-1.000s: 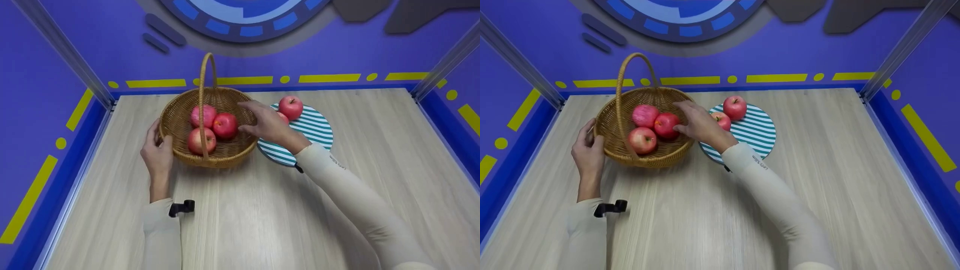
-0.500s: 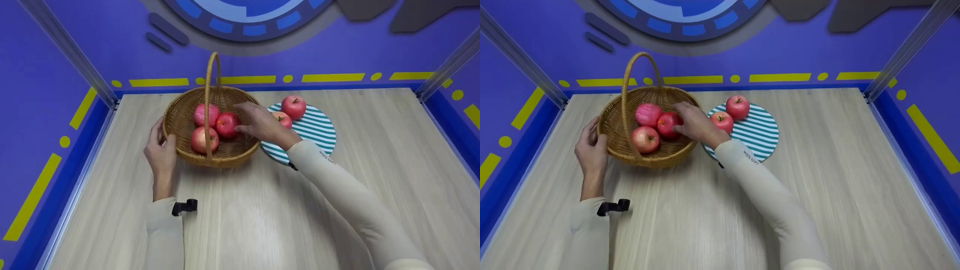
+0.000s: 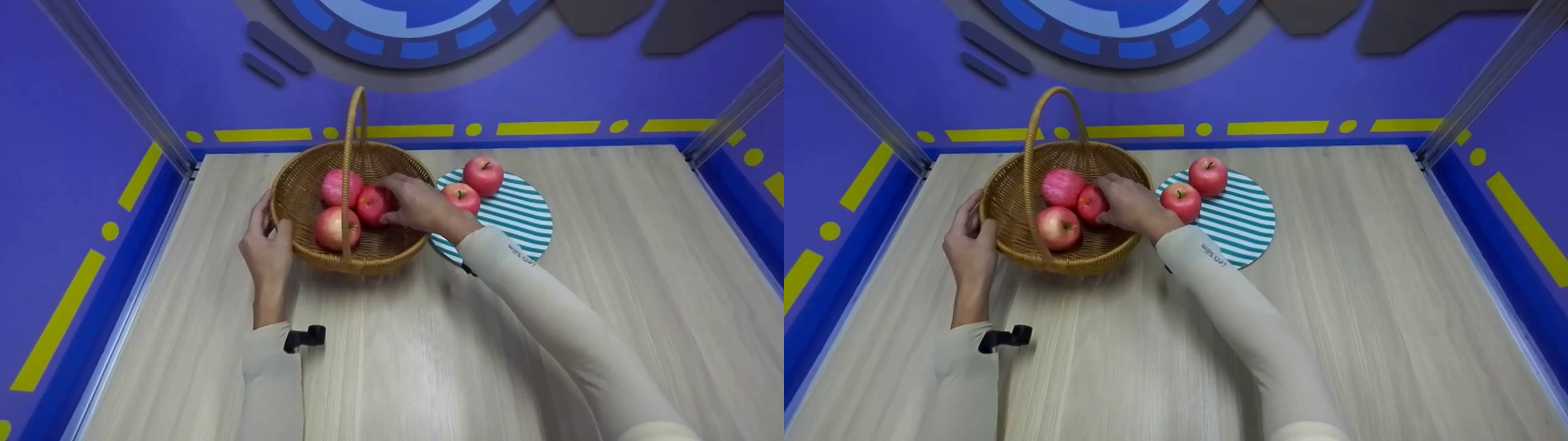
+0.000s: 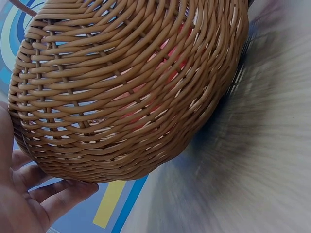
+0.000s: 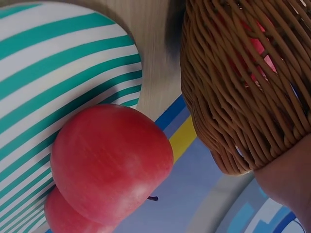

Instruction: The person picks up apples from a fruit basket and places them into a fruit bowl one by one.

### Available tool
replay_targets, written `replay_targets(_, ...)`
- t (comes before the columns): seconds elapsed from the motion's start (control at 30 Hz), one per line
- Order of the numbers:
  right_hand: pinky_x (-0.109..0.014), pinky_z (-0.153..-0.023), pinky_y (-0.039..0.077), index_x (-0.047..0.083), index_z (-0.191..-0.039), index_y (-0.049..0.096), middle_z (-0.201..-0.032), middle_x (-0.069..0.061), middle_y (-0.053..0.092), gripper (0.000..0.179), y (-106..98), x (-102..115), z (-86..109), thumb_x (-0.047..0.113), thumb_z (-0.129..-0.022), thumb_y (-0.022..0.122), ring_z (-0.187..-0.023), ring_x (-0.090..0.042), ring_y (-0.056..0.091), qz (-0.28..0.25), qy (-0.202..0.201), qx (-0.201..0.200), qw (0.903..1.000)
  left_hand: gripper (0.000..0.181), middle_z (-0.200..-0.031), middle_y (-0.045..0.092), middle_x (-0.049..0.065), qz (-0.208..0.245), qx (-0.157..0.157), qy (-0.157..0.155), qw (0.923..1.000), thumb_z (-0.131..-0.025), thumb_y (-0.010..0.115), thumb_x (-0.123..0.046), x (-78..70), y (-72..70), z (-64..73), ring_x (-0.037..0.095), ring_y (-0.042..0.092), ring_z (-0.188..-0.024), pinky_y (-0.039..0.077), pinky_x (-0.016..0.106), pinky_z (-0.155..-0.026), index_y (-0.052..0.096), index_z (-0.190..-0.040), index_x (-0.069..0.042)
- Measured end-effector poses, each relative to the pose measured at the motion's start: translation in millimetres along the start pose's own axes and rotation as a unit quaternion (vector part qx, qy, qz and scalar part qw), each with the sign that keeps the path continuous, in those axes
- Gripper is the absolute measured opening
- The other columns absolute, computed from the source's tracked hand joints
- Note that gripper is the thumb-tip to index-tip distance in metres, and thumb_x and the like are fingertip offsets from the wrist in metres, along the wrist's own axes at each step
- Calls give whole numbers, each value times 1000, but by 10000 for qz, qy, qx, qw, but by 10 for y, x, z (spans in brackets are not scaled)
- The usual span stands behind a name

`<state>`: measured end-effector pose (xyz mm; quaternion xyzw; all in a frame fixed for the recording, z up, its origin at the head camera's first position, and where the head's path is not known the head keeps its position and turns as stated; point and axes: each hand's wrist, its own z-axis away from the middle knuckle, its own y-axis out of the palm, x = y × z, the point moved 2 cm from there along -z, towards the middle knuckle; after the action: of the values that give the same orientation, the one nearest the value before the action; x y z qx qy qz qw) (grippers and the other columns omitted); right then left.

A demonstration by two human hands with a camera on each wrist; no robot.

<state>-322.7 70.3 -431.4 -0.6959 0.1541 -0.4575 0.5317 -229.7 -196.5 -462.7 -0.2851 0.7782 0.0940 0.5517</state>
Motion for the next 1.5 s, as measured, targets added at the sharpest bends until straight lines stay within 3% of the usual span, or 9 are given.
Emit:
replay_targets(0.2, -46, -116, 45, 10, -154, 53, -151, -13, 57, 70, 18, -6, -19, 30, -94, 84, -137, -28, 54, 224, 17, 223, 9995, 54, -143, 66, 8, 37, 5, 62, 10000, -93, 60, 2, 0, 9, 10, 20, 66, -126, 54, 39, -105, 65, -147, -8)
replay_targets(0.4, -52, -109, 50, 9, -153, 56, -143, -18, 57, 72, 38, -13, -28, 36, -92, 85, -126, -33, 59, 538, -29, 163, 9984, 55, -143, 66, 9, -102, 21, 81, 9999, -92, 59, 0, -1, 4, 5, 20, 66, -126, 54, 39, -106, 64, -147, -8)
replay_targets(0.63, -55, -105, 53, 13, -156, 53, -143, -19, 53, 79, 64, 0, -47, 47, -91, 83, -122, -33, 60, 856, 210, 426, 9952, 55, -144, 66, 7, -112, 54, 58, 9999, -94, 60, -1, 1, -2, 12, 18, 65, -126, 54, 39, -107, 63, -148, -8)
replay_targets(0.87, -51, -113, 47, 8, -153, 47, -143, -15, 58, 83, 87, 17, -70, 47, -90, 84, -128, -32, 57, 692, 375, 588, 9952, 54, -146, 65, 7, -60, 73, 65, 9999, -95, 61, 2, 7, -6, 3, 20, 64, -128, 52, 40, -109, 64, -148, -7)
replay_targets(1.03, -49, -109, 51, 5, -148, 45, -133, -17, 62, 82, 97, 23, -74, 47, -90, 85, -123, -32, 61, 663, 474, 605, 9948, 54, -146, 65, 6, -51, 95, 50, 9999, -95, 61, 1, 12, -7, -7, 20, 65, -128, 53, 39, -108, 63, -148, -8)
replay_targets(1.2, -51, -114, 47, 9, -157, 41, -146, -17, 58, 86, 111, 29, -74, 43, -91, 85, -130, -32, 58, 569, 366, 684, 9954, 54, -146, 64, 4, 47, 75, 1, 10000, -94, 61, 1, 14, -15, -2, 20, 65, -127, 53, 42, -107, 64, -147, -9)
replay_targets(1.5, -48, -112, 48, 12, -156, 53, -142, -13, 64, 82, 108, -3, -86, 40, -88, 88, -127, -31, 59, 338, 126, 456, 9983, 55, -145, 65, 5, 164, 116, 51, 9998, -94, 60, 3, 24, -14, -9, 21, 65, -127, 53, 40, -108, 64, -148, -9)
